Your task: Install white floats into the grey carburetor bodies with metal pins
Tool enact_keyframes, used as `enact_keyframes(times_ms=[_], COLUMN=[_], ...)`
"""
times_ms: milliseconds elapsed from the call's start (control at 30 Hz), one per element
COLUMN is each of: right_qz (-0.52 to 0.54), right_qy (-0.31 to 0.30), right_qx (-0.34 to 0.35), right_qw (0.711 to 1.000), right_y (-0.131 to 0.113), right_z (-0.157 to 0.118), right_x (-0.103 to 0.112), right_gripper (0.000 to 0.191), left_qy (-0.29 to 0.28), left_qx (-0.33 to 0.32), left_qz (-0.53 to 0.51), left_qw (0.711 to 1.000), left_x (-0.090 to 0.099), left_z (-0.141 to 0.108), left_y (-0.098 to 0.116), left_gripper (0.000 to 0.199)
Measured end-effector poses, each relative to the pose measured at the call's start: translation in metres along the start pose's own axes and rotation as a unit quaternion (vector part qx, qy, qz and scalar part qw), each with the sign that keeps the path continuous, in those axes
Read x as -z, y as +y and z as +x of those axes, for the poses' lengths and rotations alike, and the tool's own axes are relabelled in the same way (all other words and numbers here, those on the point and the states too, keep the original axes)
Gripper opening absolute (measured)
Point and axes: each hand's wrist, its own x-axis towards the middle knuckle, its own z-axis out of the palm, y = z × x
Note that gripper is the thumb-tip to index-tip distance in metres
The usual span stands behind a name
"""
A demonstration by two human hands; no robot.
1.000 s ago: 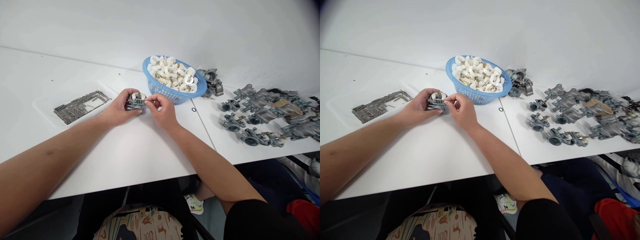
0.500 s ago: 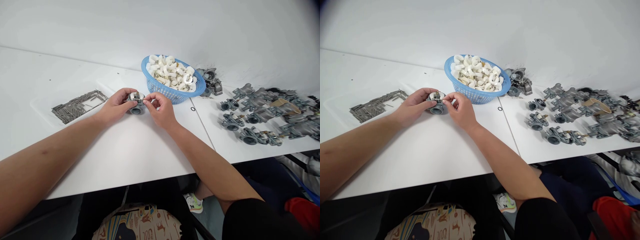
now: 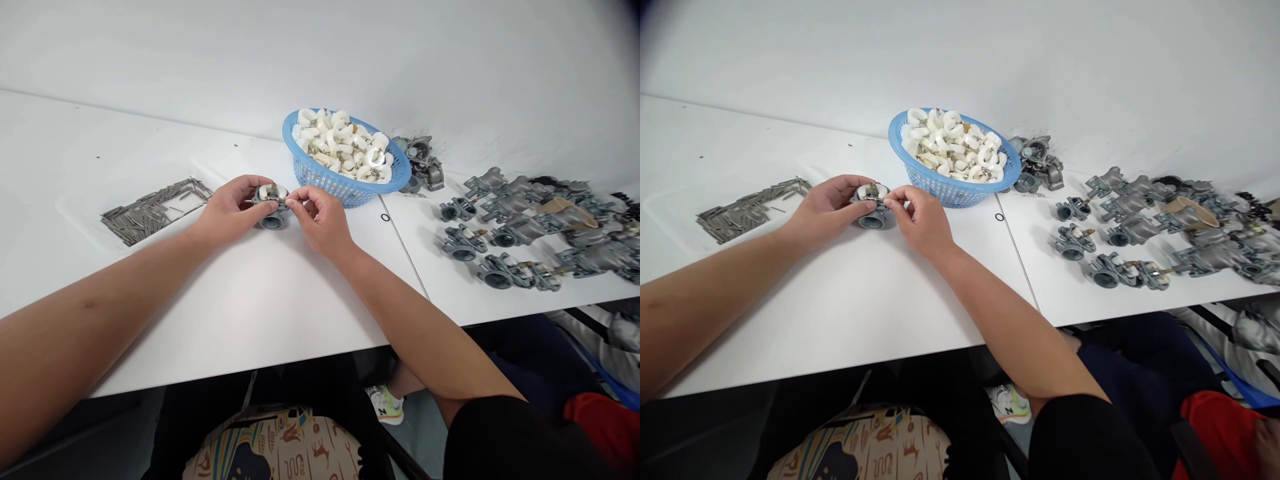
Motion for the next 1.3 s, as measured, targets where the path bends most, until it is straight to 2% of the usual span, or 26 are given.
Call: enact_keyframes(times_ms=[233, 500, 733, 1067, 1167, 1300], right_qz=[-0.004, 0.039, 0.061, -0.004, -0.023, 0.007], right_qy=[0.003, 0.000, 0.002, 0.030, 0.040, 0.040], right_qx=[0.002, -0.033, -0.062, 0.032, 0.004, -0.048], right_qw=[1.000, 0.999, 0.996, 0.999, 0.999, 0.998], right_y=[-0.0026, 0.0006, 0.0006, -0.0045, -0.0054, -0.0047], right_z=[-0.0021, -0.0009, -0.0010, -0.0017, -0.0021, -0.0031], right_x=[-0.0019, -0.0028, -0.0042, -0.0010, 0.0020, 0.0048], right_gripper=[0.019, 0.022, 0.026, 0.015, 0.013, 0.018], left_qy=[-0.023, -0.013, -0.038, -0.029, -0.025, -0.023], left_qx=[0.016, -0.001, 0.023, 0.017, 0.018, 0.023], left_qz=[-0.029, -0.003, -0.092, -0.041, -0.026, -0.012], left_qw=[0.999, 1.000, 0.995, 0.999, 0.999, 0.999], left_x=[0.0028, 0.0036, 0.0039, 0.0045, 0.0042, 0.0034], left_z=[-0.0006, -0.0008, 0.0007, 0.0002, -0.0004, -0.0012], left_y=[0.0020, 0.0003, 0.0011, -0.0006, -0.0001, 0.0021], left_gripper=[0.050, 0.056, 0.064, 0.060, 0.059, 0.059])
